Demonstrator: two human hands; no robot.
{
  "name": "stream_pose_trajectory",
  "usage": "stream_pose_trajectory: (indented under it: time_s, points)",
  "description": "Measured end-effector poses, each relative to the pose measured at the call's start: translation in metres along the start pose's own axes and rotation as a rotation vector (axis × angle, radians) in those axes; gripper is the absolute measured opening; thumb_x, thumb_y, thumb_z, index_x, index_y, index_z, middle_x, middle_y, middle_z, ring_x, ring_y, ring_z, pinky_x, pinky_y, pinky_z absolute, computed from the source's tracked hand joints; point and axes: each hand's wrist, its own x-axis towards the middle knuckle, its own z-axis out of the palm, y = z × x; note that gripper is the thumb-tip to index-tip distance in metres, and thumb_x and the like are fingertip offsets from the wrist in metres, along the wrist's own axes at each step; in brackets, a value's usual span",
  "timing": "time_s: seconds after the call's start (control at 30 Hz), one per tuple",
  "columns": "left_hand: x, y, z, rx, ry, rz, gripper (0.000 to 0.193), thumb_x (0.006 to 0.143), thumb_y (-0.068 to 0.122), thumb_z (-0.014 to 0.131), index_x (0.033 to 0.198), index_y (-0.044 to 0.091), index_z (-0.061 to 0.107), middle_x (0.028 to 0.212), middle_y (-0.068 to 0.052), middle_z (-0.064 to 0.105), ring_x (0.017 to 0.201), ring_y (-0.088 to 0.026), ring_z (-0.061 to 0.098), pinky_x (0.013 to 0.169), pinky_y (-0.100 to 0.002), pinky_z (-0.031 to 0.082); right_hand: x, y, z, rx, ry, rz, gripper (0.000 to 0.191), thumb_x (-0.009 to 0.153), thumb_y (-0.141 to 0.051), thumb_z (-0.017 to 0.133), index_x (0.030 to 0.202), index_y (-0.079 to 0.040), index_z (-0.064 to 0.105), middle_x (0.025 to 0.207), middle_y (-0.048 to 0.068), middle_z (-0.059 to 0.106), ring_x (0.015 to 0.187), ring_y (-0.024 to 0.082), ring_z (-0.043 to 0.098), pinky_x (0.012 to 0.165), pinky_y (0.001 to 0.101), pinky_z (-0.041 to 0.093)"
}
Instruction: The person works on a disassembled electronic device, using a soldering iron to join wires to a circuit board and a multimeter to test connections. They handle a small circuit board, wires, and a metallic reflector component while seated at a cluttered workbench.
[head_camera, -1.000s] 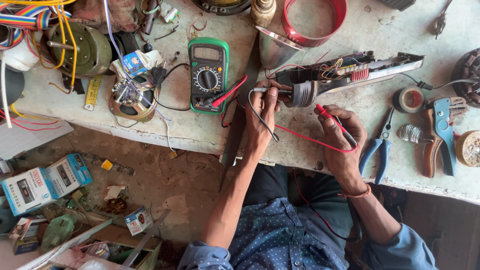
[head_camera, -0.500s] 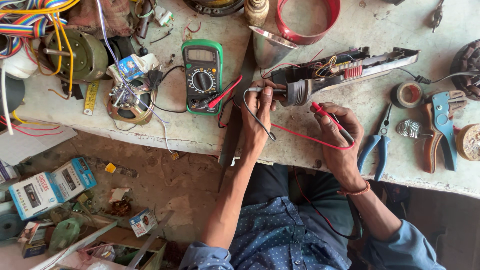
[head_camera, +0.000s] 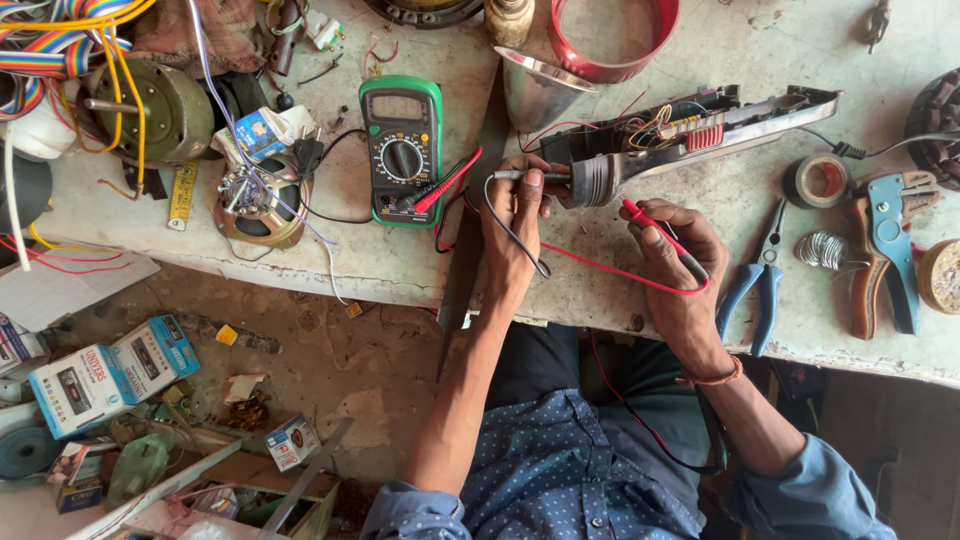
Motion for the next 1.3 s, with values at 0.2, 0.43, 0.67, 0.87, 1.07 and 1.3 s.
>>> stream_pose_trajectory:
  time_s: [0.2,0.43,0.67,0.87,1.07,1.3]
  points:
    - [-0.001,0.001,0.0,-0.007,-0.002,-0.002,0.03,0.112,0.03,0.054,0.108,0.001,0.059,0.104,-0.01,0.072,0.083,-0.012,0.067,0.068,-0.026,0.046,-0.002,-0.003,0.0,-0.011,0.008,0.019,0.018,0.102,-0.004,0.071,0.118,0.002,0.064,0.126,0.012,0.067,0.121,0.023,0.067,0.108,0.0332,0.053]
    - [-0.01,0.008,0.001,0.044,-0.02,0.005,0.031,0.112,0.031,0.053,0.11,0.0,0.06,0.104,-0.01,0.072,0.084,-0.011,0.067,0.071,-0.026,0.047,-0.008,-0.007,0.001,0.005,0.004,0.011,0.019,0.102,-0.005,0.072,0.118,0.003,0.065,0.126,0.013,0.067,0.12,0.023,0.067,0.106,0.032,0.054]
    - [-0.013,0.004,-0.001,-0.001,-0.008,0.025,0.031,0.113,0.03,0.055,0.109,0.0,0.06,0.102,-0.01,0.072,0.08,-0.009,0.058,0.07,-0.027,0.047,-0.013,-0.005,0.0,-0.019,0.001,0.003,0.018,0.102,-0.005,0.071,0.118,0.002,0.065,0.125,0.012,0.068,0.119,0.022,0.068,0.105,0.0314,0.054]
    - [-0.015,0.005,-0.001,0.012,-0.026,0.018,0.032,0.112,0.033,0.054,0.11,0.001,0.059,0.099,-0.008,0.072,0.082,-0.01,0.067,0.072,-0.026,0.051,-0.015,-0.005,-0.004,-0.057,0.001,-0.01,0.017,0.101,0.0,0.071,0.117,0.003,0.065,0.123,0.013,0.068,0.113,0.019,0.067,0.103,0.0307,0.054]
    - [-0.012,0.007,-0.002,0.035,-0.015,0.013,0.032,0.111,0.033,0.054,0.11,0.002,0.06,0.1,-0.007,0.072,0.084,-0.01,0.068,0.072,-0.026,0.051,-0.013,-0.004,-0.001,-0.069,-0.02,-0.012,0.013,0.102,0.001,0.068,0.115,0.003,0.065,0.12,0.013,0.068,0.111,0.02,0.068,0.103,0.0326,0.054]
    - [-0.014,0.004,-0.003,0.03,-0.028,0.033,0.031,0.112,0.032,0.054,0.109,0.002,0.059,0.1,-0.007,0.072,0.083,-0.009,0.066,0.072,-0.026,0.049,-0.016,-0.004,-0.001,-0.068,-0.042,-0.033,0.013,0.101,0.001,0.068,0.113,0.003,0.065,0.12,0.011,0.066,0.111,0.02,0.067,0.105,0.0342,0.054]
